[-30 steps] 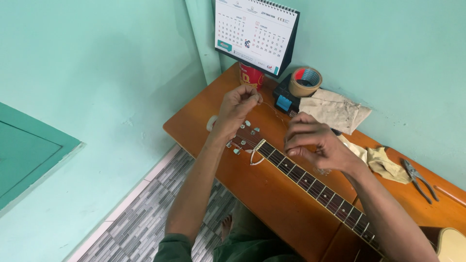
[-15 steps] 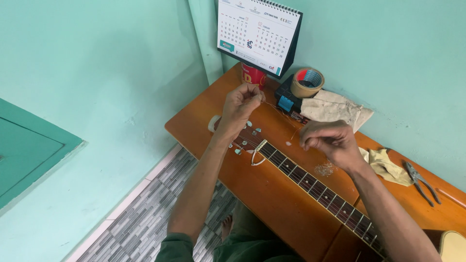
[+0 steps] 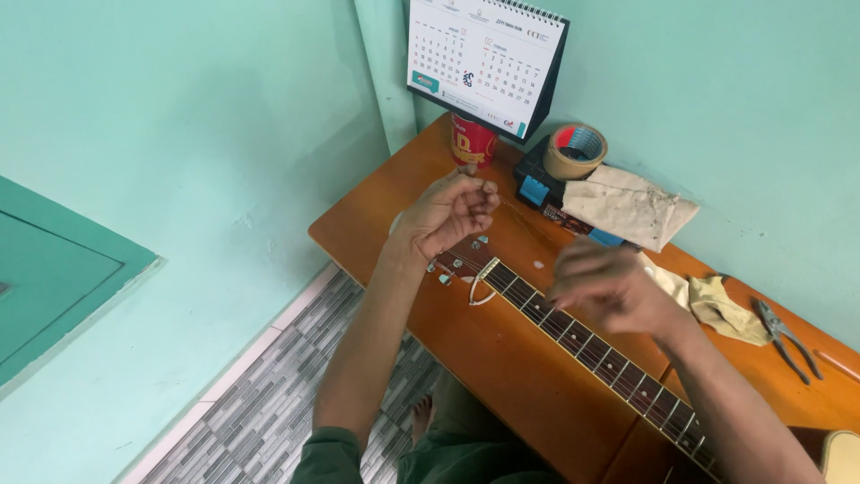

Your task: The person replaces a guitar string on an acoustic guitar. They thread the string through the bridge, pull it up the neck, and wind it onto the tuning peg at the headstock.

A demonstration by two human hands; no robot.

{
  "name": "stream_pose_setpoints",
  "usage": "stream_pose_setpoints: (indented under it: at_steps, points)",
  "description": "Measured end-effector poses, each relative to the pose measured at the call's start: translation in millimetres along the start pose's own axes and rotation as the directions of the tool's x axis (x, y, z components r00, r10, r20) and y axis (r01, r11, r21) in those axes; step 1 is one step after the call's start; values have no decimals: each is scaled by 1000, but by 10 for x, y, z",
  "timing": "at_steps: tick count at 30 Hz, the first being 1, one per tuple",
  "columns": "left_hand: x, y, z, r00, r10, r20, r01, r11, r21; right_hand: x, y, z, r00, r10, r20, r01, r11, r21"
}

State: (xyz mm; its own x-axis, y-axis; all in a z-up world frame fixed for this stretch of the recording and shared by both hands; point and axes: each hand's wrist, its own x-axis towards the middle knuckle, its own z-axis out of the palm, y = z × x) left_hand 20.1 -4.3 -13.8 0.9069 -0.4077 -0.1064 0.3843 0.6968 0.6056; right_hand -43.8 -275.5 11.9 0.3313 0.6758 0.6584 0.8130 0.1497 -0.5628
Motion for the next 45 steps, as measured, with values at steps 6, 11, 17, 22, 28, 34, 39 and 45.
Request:
stream_pose_setpoints:
  at_steps: [6, 11, 17, 22, 28, 34, 39, 45]
  points:
    - [138, -74, -113, 995, -76, -63, 71, 994, -78, -133, -43, 404, 941, 20, 339, 298, 429, -853]
    - [79, -38, -47, 998, -57, -41, 53, 995, -82, -499, 265, 401, 912, 410, -6, -40, 74, -996]
    - [-12, 74, 39, 999, -33, -29, 31, 999, -36, 323, -463, 340, 652, 696, -302, -403, -20, -915]
    - [17, 174, -66, 993, -109, 34, 109, 994, -8, 289, -648, 447, 464, 885, 43, -747, 417, -517]
    - [-48, 318, -202, 982, -180, 49, 177, 982, 59, 365, -557, 383, 911, 189, -366, -375, 748, -547]
    - [-158, 651, -307, 989, -138, -52, 144, 976, 164, 812, -120, 271, 527, 850, -28, -817, 515, 262]
    - [-316, 915, -554, 991, 11, -134, 41, 926, 375, 1069, 163, 295, 487, 871, -70, -767, 464, 444]
    - [-552, 1038, -379, 957, 262, -125, -134, 781, 611, 1372, 446, 383, 533, 845, 27, -730, 444, 519]
